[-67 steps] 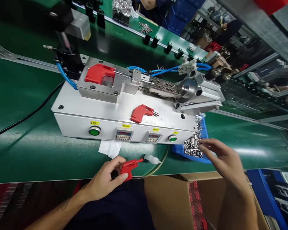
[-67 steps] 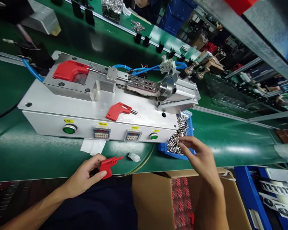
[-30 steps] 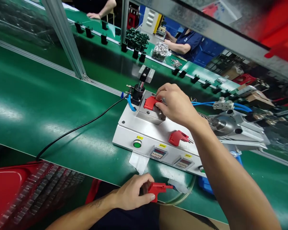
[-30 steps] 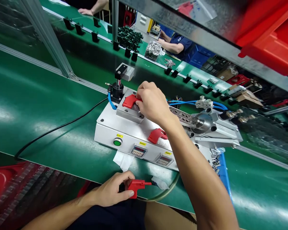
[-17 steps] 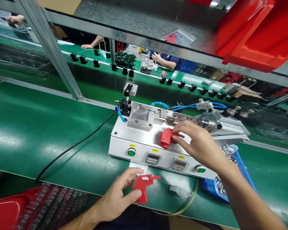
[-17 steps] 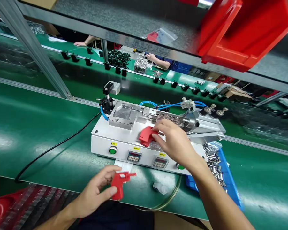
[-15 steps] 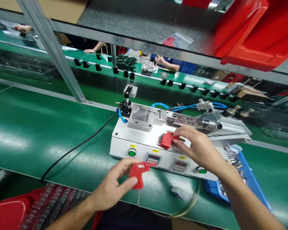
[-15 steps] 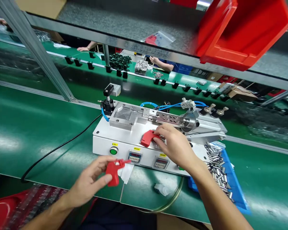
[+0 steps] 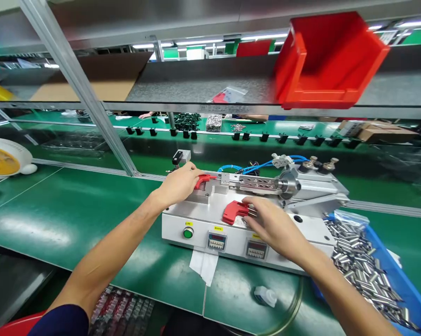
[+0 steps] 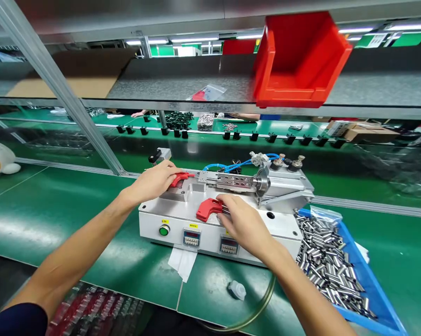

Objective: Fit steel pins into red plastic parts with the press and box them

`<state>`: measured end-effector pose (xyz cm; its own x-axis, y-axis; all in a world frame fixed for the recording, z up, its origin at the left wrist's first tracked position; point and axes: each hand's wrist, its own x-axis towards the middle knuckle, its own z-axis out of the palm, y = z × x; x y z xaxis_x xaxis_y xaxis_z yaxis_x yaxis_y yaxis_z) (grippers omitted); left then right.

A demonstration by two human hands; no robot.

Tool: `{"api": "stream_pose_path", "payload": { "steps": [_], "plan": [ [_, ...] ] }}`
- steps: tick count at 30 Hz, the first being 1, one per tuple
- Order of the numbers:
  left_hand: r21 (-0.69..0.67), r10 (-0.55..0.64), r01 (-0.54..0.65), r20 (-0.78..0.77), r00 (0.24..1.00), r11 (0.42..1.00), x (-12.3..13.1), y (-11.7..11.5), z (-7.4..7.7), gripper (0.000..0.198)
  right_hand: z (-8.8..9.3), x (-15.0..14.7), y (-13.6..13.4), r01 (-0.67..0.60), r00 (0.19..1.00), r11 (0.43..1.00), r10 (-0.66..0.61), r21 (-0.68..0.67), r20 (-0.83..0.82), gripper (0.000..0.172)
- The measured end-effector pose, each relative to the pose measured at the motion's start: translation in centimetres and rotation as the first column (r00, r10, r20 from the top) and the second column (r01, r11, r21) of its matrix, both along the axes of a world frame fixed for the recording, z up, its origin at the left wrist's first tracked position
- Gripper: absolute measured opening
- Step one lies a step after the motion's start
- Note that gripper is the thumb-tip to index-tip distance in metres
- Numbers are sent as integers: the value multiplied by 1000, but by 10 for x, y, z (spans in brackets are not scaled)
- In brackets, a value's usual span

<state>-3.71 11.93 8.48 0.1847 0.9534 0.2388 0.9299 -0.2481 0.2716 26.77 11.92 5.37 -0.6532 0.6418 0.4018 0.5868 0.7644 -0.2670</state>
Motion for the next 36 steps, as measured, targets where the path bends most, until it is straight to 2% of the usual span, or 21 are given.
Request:
{"api": "stream_pose_path", "payload": {
  "steps": [2,6,9,11,12,14,16,17,20,22,24,27,32,36],
  "plan": [
    [91,56,-47,-102,993,995,5,-4,-5,38,-1,7,-5,-6,1000,999,6,34,-19,31],
    [241,32,23,-222,974,970,8,-12,-18,32,2,26,-23,16,992,984,6,176,-123,27],
    [302,55,24,-250,967,953,7,-16,-23,30,3,45,-38,86,979,955,-29,284,-200,21],
    [351,36,42,-214,976,935,7,-21,-27,29,-1,58,-47,142,971,937,-69,320,-228,17],
    [397,12,62,-179,984,916,7,-26,-30,27,-4,64,-51,167,968,926,-88,339,-237,15],
    [530,-57,106,-109,992,841,9,-45,-45,22,-15,77,-59,217,961,902,-130,374,-243,11],
    [648,-128,143,-71,989,748,12,-70,-69,15,-29,88,-66,259,959,890,-190,376,-211,11],
    [662,-156,161,-67,985,732,13,-83,-82,11,-37,92,-68,270,959,891,-215,364,-184,13],
    [559,-138,146,-57,989,816,11,-116,-118,14,-55,99,-71,266,964,911,-243,315,-110,17],
    [471,-125,121,-23,992,874,7,-127,-128,20,-61,100,-70,248,968,928,-225,277,-112,17],
    [389,-139,115,32,990,914,4,-129,-127,21,-61,100,-68,226,971,946,-199,231,-134,15],
    [285,-149,108,123,981,952,3,-123,-117,18,-60,100,-65,214,970,961,-188,177,-154,16],
    [287,-66,4,206,976,958,9,-117,-109,15,-63,99,-64,340,925,936,-316,89,-214,16],
    [242,-57,1,225,973,970,11,-123,-106,18,-66,94,-70,344,918,936,-318,77,-237,16]
  ]
}}
